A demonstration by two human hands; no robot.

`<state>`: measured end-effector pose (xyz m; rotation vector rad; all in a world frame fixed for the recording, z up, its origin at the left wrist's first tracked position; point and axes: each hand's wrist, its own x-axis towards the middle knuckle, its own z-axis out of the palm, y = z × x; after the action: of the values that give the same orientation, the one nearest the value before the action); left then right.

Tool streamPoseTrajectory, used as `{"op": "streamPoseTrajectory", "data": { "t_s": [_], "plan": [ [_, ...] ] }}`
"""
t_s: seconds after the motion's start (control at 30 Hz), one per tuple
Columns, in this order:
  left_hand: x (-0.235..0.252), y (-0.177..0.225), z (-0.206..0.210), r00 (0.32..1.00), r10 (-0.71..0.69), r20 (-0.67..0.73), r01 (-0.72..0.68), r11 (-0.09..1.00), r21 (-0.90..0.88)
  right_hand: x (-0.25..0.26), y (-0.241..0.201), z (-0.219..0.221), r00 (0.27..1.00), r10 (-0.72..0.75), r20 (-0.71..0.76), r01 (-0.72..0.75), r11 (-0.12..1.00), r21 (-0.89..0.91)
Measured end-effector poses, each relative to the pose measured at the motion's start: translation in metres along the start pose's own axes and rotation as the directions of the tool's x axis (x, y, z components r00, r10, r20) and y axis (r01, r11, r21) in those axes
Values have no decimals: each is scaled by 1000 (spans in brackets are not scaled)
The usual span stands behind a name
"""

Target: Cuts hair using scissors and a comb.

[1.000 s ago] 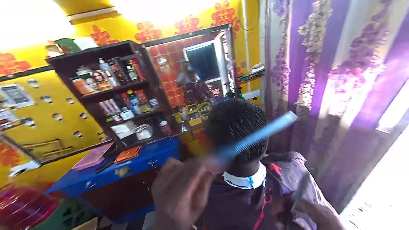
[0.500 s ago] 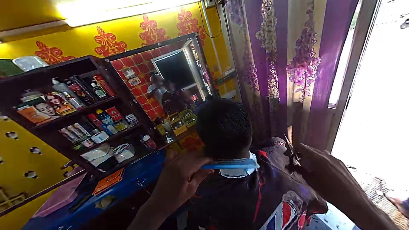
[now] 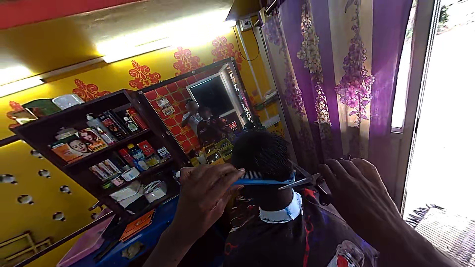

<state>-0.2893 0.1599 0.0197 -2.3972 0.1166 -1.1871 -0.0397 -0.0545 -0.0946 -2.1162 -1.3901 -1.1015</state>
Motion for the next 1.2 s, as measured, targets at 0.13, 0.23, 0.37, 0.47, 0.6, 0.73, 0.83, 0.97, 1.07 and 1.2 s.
{"op": "streamPoseTrajectory", "data": {
  "t_s": [0.13, 0.23, 0.37, 0.47, 0.6, 0.73, 0.83, 0.97, 1.07, 1.2],
  "plan": [
    [1, 2, -2, 999, 20, -42, -19, 1000, 17, 11, -18, -4, 1000, 8, -4, -8, 999, -42],
    [3, 3, -4, 999, 26, -32, -25, 1000, 8, 15, -28, -12, 1000, -6, -4, 6, 999, -52],
    [2, 1, -4, 1000, 12, -9, -12, 1000, -7, 6, -23, -17, 999, -42, -18, 41, 999, -19],
    [2, 2, -3, 1000, 8, -11, -8, 1000, -7, 0, -18, -16, 1000, -11, -20, 11, 1000, -9],
    [2, 2, -1, 1000, 15, -10, -15, 1000, -15, 7, -29, -18, 999, 36, 18, -34, 997, -73],
    [2, 3, 0, 1000, -2, -16, 1, 999, -37, 8, -33, -17, 1000, -15, -27, 14, 999, -43],
    [2, 8, 3, 988, -98, -116, 91, 994, -60, 1, -21, -15, 997, 19, -68, -15, 997, 71],
    [9, 21, 1, 948, -316, -38, 309, 943, -127, -9, 0, -1, 986, 155, -55, -134, 953, 271],
    [5, 31, 2, 932, -319, 171, 344, 928, -144, -19, 11, 12, 977, 214, 13, -204, 908, 365],
    [-11, 51, 2, 951, -229, 208, 250, 965, -83, -29, 16, 21, 970, 241, 39, -237, 890, 391]
  ]
}}
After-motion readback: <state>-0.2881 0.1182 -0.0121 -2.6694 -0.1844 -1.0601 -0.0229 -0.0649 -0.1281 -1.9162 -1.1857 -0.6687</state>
